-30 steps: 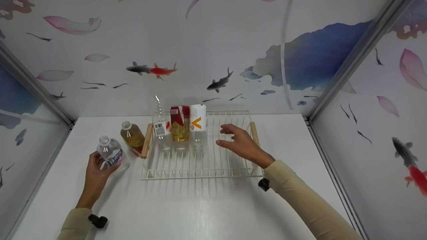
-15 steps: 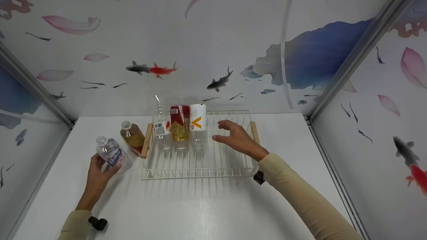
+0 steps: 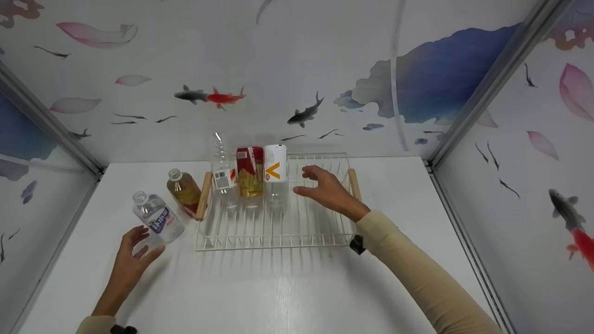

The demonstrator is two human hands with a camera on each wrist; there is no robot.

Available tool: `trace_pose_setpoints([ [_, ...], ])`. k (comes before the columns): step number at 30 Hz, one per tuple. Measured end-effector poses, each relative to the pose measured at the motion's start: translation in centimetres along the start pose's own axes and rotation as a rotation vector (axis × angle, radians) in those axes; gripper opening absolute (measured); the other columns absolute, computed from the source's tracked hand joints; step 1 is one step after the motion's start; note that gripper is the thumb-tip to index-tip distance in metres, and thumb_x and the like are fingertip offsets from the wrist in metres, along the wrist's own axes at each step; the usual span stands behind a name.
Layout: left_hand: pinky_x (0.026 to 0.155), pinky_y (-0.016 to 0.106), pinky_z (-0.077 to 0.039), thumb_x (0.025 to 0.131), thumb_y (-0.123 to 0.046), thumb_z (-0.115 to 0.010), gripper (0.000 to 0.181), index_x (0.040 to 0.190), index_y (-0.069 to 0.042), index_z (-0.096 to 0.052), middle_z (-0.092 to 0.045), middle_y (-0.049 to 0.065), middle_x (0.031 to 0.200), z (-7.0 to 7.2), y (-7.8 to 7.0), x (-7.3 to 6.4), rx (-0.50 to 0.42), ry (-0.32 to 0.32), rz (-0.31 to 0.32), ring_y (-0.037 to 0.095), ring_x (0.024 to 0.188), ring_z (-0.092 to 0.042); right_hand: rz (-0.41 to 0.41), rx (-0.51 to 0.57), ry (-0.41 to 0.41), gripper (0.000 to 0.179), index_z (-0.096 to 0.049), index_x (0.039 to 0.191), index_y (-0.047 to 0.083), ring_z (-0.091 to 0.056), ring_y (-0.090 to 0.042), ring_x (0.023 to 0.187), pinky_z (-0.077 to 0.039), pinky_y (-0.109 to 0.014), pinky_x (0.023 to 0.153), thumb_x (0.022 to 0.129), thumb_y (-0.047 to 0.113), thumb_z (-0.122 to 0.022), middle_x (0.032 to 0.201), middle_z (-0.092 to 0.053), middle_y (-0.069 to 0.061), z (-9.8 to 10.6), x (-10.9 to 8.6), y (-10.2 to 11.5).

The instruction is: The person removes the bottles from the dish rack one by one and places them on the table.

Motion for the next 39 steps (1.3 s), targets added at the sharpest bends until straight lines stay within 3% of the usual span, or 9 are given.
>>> trace_pose_setpoints([
  [5, 0.129, 0.057, -0.038, 0.100, -0.024, -0.085, 0.088, 0.165, -0.001, -0.031, -0.041, 0.022, 0.164, -0.1, -0.2, -0.8, 0.015, -0.014, 0.001, 0.040, 0.155, -0.039, -0.010, -0.012, -0.002, 0.074, -0.047, 0.163, 0.003, -0.046, -0.045, 0.154, -0.043, -0.066, 0.122, 0.105, 0.036, -0.078, 0.162, -0.053, -0.023, 0.0, 0.2, -0.1],
  [11, 0.113, 0.050, -0.055, 0.101, -0.021, -0.084, 0.066, 0.153, -0.001, -0.048, -0.060, 0.019, 0.145, -0.6, -0.7, -1.5, 0.061, -0.040, 0.016, 0.031, 0.134, -0.059, -0.028, -0.017, -0.005, 0.075, -0.047, 0.163, 0.003, -0.045, -0.045, 0.155, -0.043, -0.066, 0.122, 0.104, 0.038, -0.078, 0.163, -0.052, -0.024, -0.1, 0.6, -0.3],
  [17, 0.101, 0.037, -0.061, 0.100, -0.016, -0.084, 0.053, 0.145, -0.002, -0.060, -0.067, 0.017, 0.138, -1.7, -2.1, -2.3, 0.063, 0.010, -0.029, 0.030, 0.126, -0.065, -0.060, -0.015, -0.005, 0.077, -0.046, 0.165, 0.004, -0.047, -0.042, 0.154, -0.043, -0.064, 0.123, 0.104, 0.038, -0.078, 0.164, -0.052, -0.021, -0.3, 1.1, -0.5],
  [21, 0.099, 0.037, -0.062, 0.098, -0.013, -0.085, 0.056, 0.147, -0.003, -0.060, -0.067, 0.017, 0.141, -2.7, -3.3, -2.7, 0.048, 0.069, -0.072, 0.031, 0.128, -0.065, -0.058, -0.009, 0.005, 0.078, -0.045, 0.165, 0.003, -0.048, -0.043, 0.153, -0.043, -0.064, 0.123, 0.104, 0.039, -0.078, 0.164, -0.051, -0.022, -0.4, 1.3, -0.5],
  [27, 0.107, 0.051, -0.060, 0.097, -0.015, -0.087, 0.064, 0.154, -0.012, -0.058, -0.061, 0.012, 0.156, -4.0, -5.2, -3.1, 0.047, 0.135, -0.135, 0.034, 0.140, -0.061, -0.053, -0.014, 0.015, 0.081, -0.042, 0.166, 0.002, -0.046, -0.044, 0.154, -0.042, -0.064, 0.124, 0.104, 0.041, -0.077, 0.165, -0.050, -0.023, -0.5, 2.0, -0.5],
  [34, 0.115, 0.056, -0.054, 0.095, -0.031, -0.090, 0.078, 0.162, -0.017, -0.052, -0.051, 0.011, 0.167, -5.6, -6.2, -3.1, 0.053, 0.208, -0.137, 0.038, 0.151, -0.052, -0.055, 0.006, 0.016, 0.080, -0.042, 0.166, 0.002, -0.045, -0.044, 0.154, -0.041, -0.063, 0.124, 0.104, 0.039, -0.077, 0.166, -0.048, -0.024, -0.7, 2.5, -0.5],
  [39, 0.119, 0.058, -0.050, 0.093, -0.034, -0.092, 0.092, 0.168, -0.016, -0.043, -0.040, 0.012, 0.175, -6.4, -7.0, -3.1, 0.065, 0.233, -0.154, 0.040, 0.158, -0.043, -0.067, 0.007, 0.018, 0.081, -0.042, 0.166, 0.001, -0.046, -0.044, 0.154, -0.042, -0.063, 0.124, 0.104, 0.039, -0.078, 0.166, -0.048, -0.024, -1.2, 2.9, -0.6],
])
Point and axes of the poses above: each hand's wrist, its own x-axis towards the middle knuckle, its own z-axis out of the back of the hand, y = z × x, the point moved 8 cm from there along x, towards the middle knuckle
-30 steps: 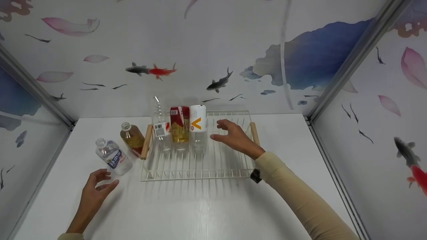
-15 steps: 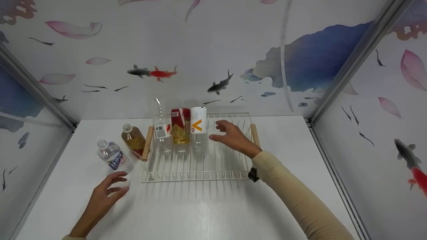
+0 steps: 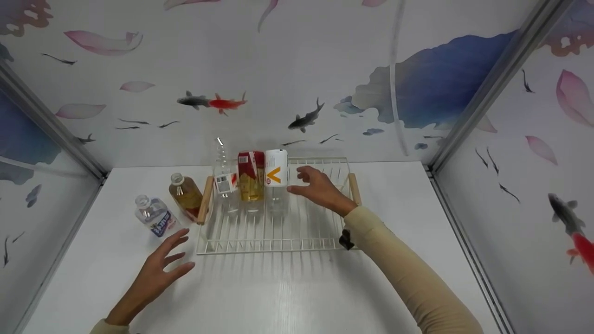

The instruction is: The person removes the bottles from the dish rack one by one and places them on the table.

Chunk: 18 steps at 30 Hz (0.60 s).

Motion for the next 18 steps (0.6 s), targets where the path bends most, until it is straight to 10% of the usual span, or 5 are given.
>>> trace_pose_setpoints([
  [18, 0.125, 0.063, -0.040, 0.089, -0.035, -0.096, 0.119, 0.178, -0.019, -0.018, -0.018, 0.011, 0.184, -2.4, -2.2, 1.8, -0.035, 0.061, -0.086, 0.040, 0.168, -0.022, -0.023, 0.017, 0.025, 0.083, -0.040, 0.166, -0.001, -0.043, -0.044, 0.156, -0.040, -0.061, 0.126, 0.104, 0.039, -0.078, 0.168, -0.044, -0.026, -1.8, 1.9, -0.4],
])
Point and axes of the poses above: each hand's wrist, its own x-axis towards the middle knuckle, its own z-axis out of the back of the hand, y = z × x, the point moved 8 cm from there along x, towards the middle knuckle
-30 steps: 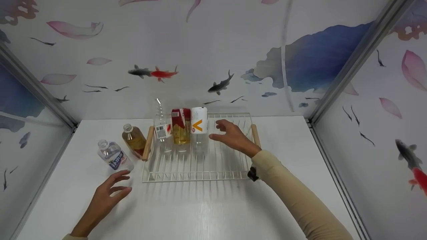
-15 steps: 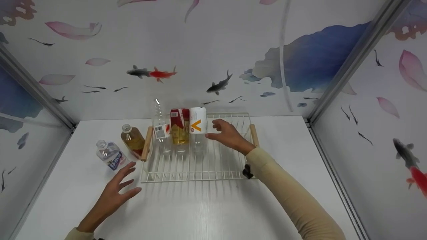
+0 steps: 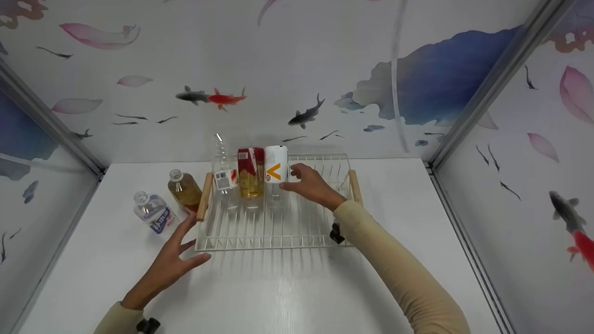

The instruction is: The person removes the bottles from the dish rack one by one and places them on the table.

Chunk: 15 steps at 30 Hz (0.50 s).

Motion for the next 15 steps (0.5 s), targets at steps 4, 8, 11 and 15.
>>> trace_pose_setpoints([
  [4, 0.125, 0.062, -0.041, 0.088, -0.037, -0.096, 0.123, 0.178, -0.019, -0.014, -0.015, 0.011, 0.184, -0.2, 0.0, 0.4, -0.010, -0.003, 0.015, 0.040, 0.168, -0.021, -0.019, 0.033, 0.001, 0.086, -0.036, 0.167, -0.004, -0.044, -0.046, 0.155, -0.042, -0.060, 0.125, 0.104, 0.035, -0.079, 0.165, -0.047, -0.028, -0.3, 0.5, -0.2],
  [8, 0.125, 0.062, -0.041, 0.088, -0.035, -0.096, 0.123, 0.178, -0.022, -0.014, -0.018, 0.009, 0.184, -0.3, 0.0, 0.8, -0.044, -0.007, 0.026, 0.039, 0.167, -0.024, -0.034, 0.075, 0.009, 0.091, -0.031, 0.168, -0.005, -0.045, -0.047, 0.153, -0.043, -0.062, 0.123, 0.102, 0.033, -0.081, 0.162, -0.048, -0.029, -0.7, 1.0, -0.5],
  [11, 0.124, 0.063, -0.040, 0.087, -0.033, -0.097, 0.123, 0.178, -0.023, -0.014, -0.019, 0.010, 0.183, -0.5, 0.1, 1.1, -0.069, -0.015, 0.031, 0.040, 0.166, -0.025, -0.035, 0.098, 0.019, 0.094, -0.029, 0.169, -0.004, -0.046, -0.047, 0.152, -0.044, -0.062, 0.123, 0.101, 0.035, -0.082, 0.162, -0.048, -0.029, -1.0, 1.3, -0.6],
  [15, 0.123, 0.065, -0.041, 0.085, -0.035, -0.099, 0.127, 0.178, -0.026, -0.013, -0.018, 0.009, 0.183, -0.7, 0.2, 1.5, -0.086, -0.021, 0.041, 0.040, 0.166, -0.026, -0.032, 0.129, 0.032, 0.094, -0.031, 0.169, -0.002, -0.049, -0.044, 0.149, -0.047, -0.061, 0.120, 0.100, 0.035, -0.083, 0.160, -0.049, -0.027, -1.3, 1.4, -0.6],
])
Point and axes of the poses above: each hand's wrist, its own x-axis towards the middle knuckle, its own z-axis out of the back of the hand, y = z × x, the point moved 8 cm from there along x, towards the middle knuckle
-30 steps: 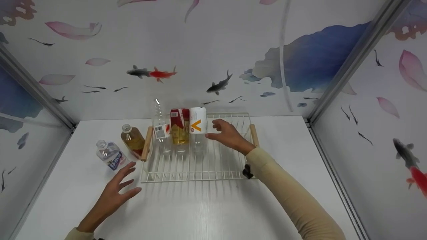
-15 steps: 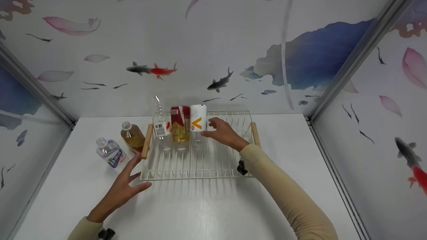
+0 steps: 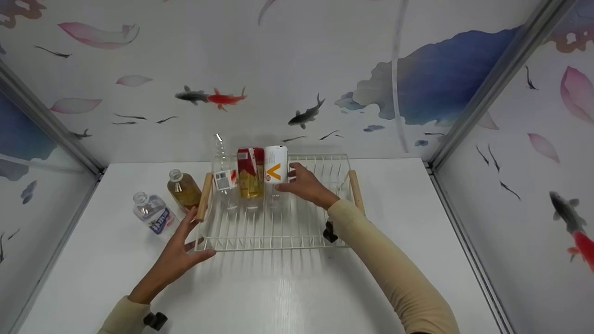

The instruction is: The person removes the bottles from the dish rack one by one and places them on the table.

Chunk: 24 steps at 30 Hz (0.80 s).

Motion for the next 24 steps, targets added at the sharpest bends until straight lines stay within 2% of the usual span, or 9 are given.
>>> trace_pose_setpoints([
  [6, 0.121, 0.068, -0.042, 0.084, -0.030, -0.100, 0.131, 0.179, -0.023, -0.010, -0.011, 0.011, 0.185, -0.4, 0.1, 0.3, 0.000, -0.005, 0.006, 0.044, 0.166, -0.024, -0.006, 0.020, 0.001, 0.094, -0.028, 0.170, -0.001, -0.052, -0.043, 0.146, -0.049, -0.059, 0.118, 0.100, 0.031, -0.083, 0.160, -0.048, -0.027, -0.4, 0.3, -0.2],
  [11, 0.122, 0.068, -0.040, 0.083, -0.038, -0.100, 0.135, 0.179, -0.020, -0.007, -0.009, 0.013, 0.185, -0.5, 0.4, 0.5, -0.010, -0.014, 0.026, 0.045, 0.166, -0.022, -0.054, 0.036, -0.002, 0.098, -0.023, 0.171, -0.002, -0.054, -0.043, 0.144, -0.050, -0.057, 0.118, 0.100, 0.030, -0.083, 0.160, -0.046, -0.030, -0.8, 0.8, -0.9],
  [17, 0.122, 0.069, -0.039, 0.083, -0.042, -0.099, 0.132, 0.178, -0.021, -0.009, -0.011, 0.015, 0.184, -0.5, 0.8, 0.7, -0.002, -0.008, 0.019, 0.047, 0.165, -0.024, -0.122, 0.106, -0.005, 0.091, -0.032, 0.166, -0.004, -0.056, -0.039, 0.140, -0.054, -0.052, 0.116, 0.099, 0.027, -0.085, 0.156, -0.048, -0.028, -1.2, 1.2, -1.4],
  [24, 0.122, 0.068, -0.040, 0.084, -0.042, -0.098, 0.132, 0.179, -0.022, -0.009, -0.011, 0.014, 0.184, -0.6, 0.8, 0.7, 0.009, -0.004, 0.023, 0.048, 0.165, -0.025, -0.173, 0.109, -0.023, 0.080, -0.041, 0.158, -0.003, -0.059, -0.035, 0.134, -0.057, -0.049, 0.112, 0.098, 0.024, -0.086, 0.149, -0.053, -0.025, -1.4, 1.3, -1.6],
])
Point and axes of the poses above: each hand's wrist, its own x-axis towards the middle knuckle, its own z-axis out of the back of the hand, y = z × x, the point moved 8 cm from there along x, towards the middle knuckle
